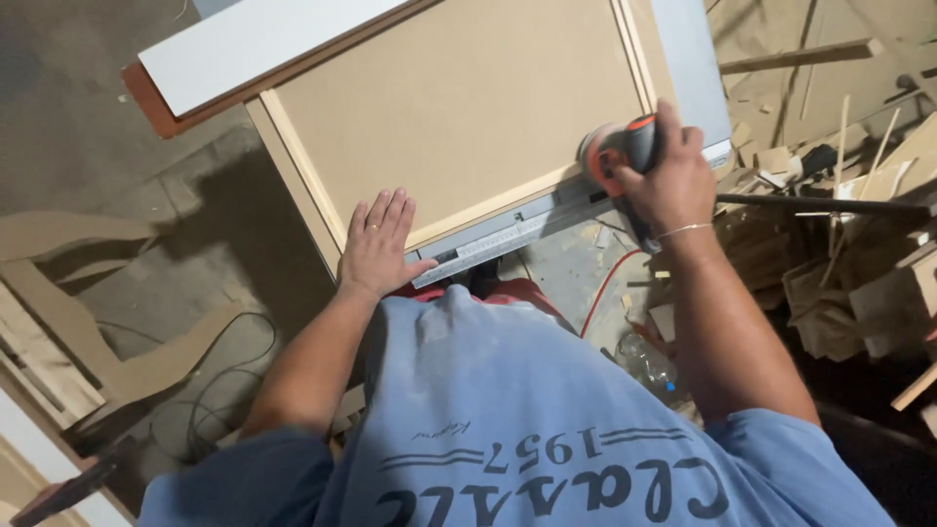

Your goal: The person is sanding a wooden panel and frame using an orbital sander, then inspecting and handling the frame.

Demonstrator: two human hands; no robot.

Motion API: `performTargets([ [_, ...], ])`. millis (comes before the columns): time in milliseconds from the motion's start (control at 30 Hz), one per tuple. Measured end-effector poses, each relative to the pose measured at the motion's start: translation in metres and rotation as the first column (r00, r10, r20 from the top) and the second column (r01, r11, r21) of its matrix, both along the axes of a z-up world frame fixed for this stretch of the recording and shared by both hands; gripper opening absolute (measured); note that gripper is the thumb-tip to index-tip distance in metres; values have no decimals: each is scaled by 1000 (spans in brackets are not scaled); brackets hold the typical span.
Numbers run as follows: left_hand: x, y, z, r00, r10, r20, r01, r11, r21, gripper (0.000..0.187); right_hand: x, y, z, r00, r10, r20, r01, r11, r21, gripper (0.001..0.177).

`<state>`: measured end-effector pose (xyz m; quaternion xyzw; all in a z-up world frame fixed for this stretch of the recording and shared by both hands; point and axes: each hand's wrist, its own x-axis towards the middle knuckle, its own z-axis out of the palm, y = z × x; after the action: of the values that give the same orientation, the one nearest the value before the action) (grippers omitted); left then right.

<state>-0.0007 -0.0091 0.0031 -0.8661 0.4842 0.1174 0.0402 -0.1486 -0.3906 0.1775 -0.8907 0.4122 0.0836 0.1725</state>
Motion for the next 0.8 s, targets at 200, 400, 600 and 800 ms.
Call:
performTargets([
  [200, 0, 2, 0, 999, -14, 47, 17, 998, -66, 114, -4, 0, -16, 996, -83, 35, 83, 996, 25, 90],
  [400, 2, 3, 0, 999, -16, 33, 19, 994, -111, 114, 10, 48, -32, 999, 3, 47, -4, 1000, 16, 92],
  [600, 6, 6, 5, 999, -23, -45, 18, 995, -94, 107, 35, 142, -12, 996, 59, 72, -62, 997, 47, 85],
  [800, 10, 8, 10, 991, -44, -126, 38, 998, -57, 103, 45, 210, -19, 985, 150, 85, -151, 988, 11, 80],
])
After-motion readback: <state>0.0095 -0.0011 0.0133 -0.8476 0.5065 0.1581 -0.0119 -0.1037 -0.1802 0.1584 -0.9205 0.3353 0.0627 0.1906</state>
